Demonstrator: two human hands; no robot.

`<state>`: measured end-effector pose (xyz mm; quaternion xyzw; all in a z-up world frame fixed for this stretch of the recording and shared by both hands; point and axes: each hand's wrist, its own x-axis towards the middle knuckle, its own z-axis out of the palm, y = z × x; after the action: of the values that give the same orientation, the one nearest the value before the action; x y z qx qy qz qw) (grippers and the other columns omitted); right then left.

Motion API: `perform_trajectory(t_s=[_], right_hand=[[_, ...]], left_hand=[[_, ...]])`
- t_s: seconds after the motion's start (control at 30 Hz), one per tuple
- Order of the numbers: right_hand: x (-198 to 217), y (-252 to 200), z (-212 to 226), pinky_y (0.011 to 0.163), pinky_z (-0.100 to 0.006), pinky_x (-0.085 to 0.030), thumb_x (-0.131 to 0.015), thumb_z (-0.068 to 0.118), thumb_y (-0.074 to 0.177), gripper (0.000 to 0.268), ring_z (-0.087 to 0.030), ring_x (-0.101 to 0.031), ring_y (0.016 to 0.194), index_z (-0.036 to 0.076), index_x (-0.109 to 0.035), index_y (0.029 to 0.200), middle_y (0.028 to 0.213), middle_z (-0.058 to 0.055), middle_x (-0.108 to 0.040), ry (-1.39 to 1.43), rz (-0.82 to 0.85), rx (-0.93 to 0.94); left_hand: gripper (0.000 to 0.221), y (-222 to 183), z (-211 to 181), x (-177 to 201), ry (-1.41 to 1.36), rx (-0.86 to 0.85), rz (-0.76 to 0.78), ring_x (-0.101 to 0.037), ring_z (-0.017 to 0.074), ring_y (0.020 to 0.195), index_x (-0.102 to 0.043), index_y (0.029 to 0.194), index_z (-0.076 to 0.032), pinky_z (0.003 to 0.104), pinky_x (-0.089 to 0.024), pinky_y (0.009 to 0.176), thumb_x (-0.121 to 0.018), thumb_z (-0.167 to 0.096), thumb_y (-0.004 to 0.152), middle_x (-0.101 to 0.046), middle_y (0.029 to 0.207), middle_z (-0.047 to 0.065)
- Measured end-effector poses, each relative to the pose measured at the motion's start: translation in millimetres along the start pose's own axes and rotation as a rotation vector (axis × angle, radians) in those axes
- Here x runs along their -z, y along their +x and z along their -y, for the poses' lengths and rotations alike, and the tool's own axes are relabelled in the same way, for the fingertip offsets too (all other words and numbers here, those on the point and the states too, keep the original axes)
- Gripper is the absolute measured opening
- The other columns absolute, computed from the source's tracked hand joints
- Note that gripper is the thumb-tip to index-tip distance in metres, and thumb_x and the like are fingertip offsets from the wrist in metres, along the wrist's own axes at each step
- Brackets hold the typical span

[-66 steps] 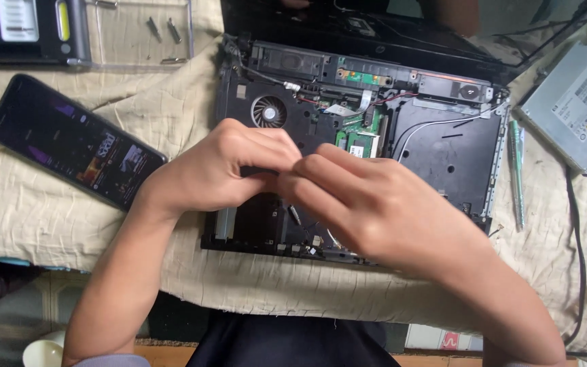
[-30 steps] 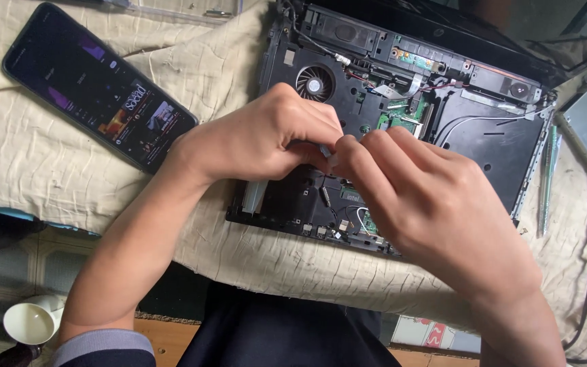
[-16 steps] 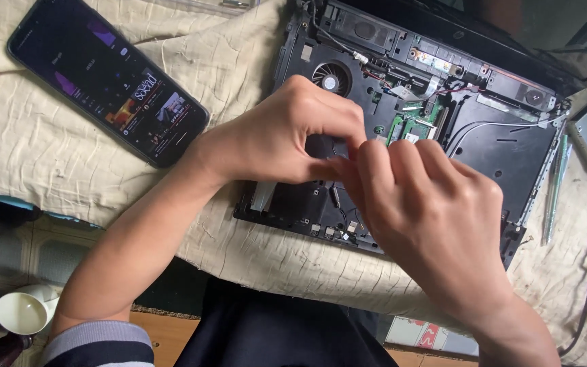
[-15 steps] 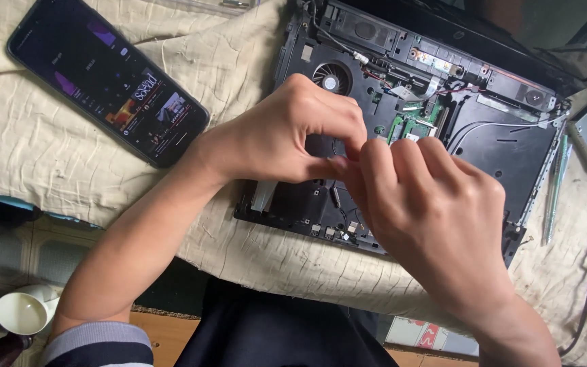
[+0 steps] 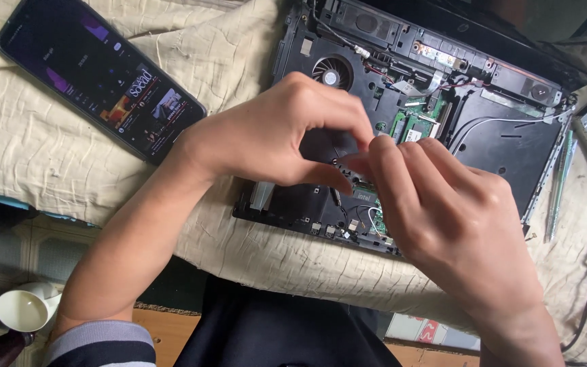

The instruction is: Assembling or repairing internal laptop components by routing wires and securing connectors using a small plastic tool.

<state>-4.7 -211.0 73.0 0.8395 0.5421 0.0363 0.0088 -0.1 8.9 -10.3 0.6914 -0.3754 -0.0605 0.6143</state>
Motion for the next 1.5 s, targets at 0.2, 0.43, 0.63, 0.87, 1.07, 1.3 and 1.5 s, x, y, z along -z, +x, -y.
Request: perform_trajectory(t_s=[0.2, 0.43, 0.63, 0.87, 1.07, 1.3, 1.5], right_hand=[[-3.1, -1.8, 10.0, 0.047, -0.027, -0.028, -0.07, 0.031, 0.125, 0.043, -0.007, -0.041, 0.059, 0.015, -0.052, 0.09, 0.072, 0.005, -0.044, -0.177, -0.001, -0.08], [6.4, 4.9, -8.6, 0.06, -0.035, -0.052, -0.067, 0.01, 0.113, 0.013, -0.018, -0.053, 0.07, -0.002, -0.063, 0.115, 0.088, -0.007, -0.06, 0.036, 0.039, 0.034], [-1.6, 3.9, -9.6, 0.049, -0.03, -0.046, -0.061, 0.026, 0.118, 0.022, -0.012, -0.051, 0.063, 0.012, -0.057, 0.103, 0.08, 0.002, -0.055, -0.106, 0.128, 0.008], [-15.0, 0.5, 0.7, 0.043, -0.029, -0.032, -0.067, 0.05, 0.123, 0.051, -0.009, -0.046, 0.058, 0.016, -0.051, 0.09, 0.07, 0.004, -0.05, -0.182, 0.089, -0.092], [-11.1, 1.0, 1.5, 0.052, -0.029, -0.041, -0.066, 0.051, 0.123, 0.05, -0.011, -0.05, 0.065, 0.017, -0.053, 0.089, 0.076, 0.003, -0.051, -0.201, 0.032, -0.092], [-9.8, 4.8, -10.8, 0.05, -0.032, -0.042, -0.066, 0.025, 0.119, 0.026, -0.016, -0.048, 0.067, 0.011, -0.058, 0.099, 0.082, -0.001, -0.05, -0.122, 0.074, 0.052], [-26.6, -3.5, -0.7, 0.039, -0.023, -0.035, -0.062, 0.059, 0.117, 0.047, -0.003, -0.046, 0.049, 0.014, -0.059, 0.102, 0.065, 0.008, -0.053, -0.133, 0.051, -0.046]], left_hand=[[0.018, -0.7, 7.4, -6.2, 0.064, -0.105, -0.106, -0.068, 0.0139, 0.072, -0.072, 0.09, -0.001, 0.026, -0.053, 0.068, -0.081, -0.015, 0.092, -0.072, 0.082, 0.004], [0.025, -1.7, 7.8, -3.1, 0.059, -0.044, 0.011, -0.054, 0.0118, 0.064, -0.056, 0.078, 0.001, 0.027, -0.041, 0.057, -0.073, 0.014, 0.091, -0.06, 0.071, 0.004], [0.012, 1.3, -1.3, -1.8, -0.034, 0.128, 0.119, -0.061, 0.0162, 0.076, -0.061, 0.089, -0.003, 0.032, -0.045, 0.067, -0.058, -0.004, 0.101, -0.068, 0.084, 0.005], [0.02, 2.6, 3.9, -9.0, 0.042, -0.087, -0.093, -0.064, 0.0173, 0.074, -0.065, 0.088, 0.0, 0.028, -0.057, 0.071, -0.085, -0.003, 0.09, -0.067, 0.081, 0.007], [0.034, 0.0, 6.7, -9.2, 0.08, -0.086, -0.033, -0.045, 0.014, 0.061, -0.051, 0.073, 0.001, 0.032, -0.034, 0.055, -0.076, 0.004, 0.095, -0.05, 0.065, 0.006], [0.007, -0.6, 6.9, -7.7, 0.032, 0.029, 0.057, -0.068, 0.0215, 0.087, -0.065, 0.088, 0.003, 0.033, -0.053, 0.07, -0.065, 0.006, 0.094, -0.07, 0.092, 0.01], [0.022, -1.2, 2.8, -7.3, 0.062, 0.01, 0.008, -0.063, 0.0229, 0.089, -0.065, 0.104, 0.0, 0.036, -0.048, 0.079, -0.081, -0.006, 0.089, -0.071, 0.097, 0.009]])
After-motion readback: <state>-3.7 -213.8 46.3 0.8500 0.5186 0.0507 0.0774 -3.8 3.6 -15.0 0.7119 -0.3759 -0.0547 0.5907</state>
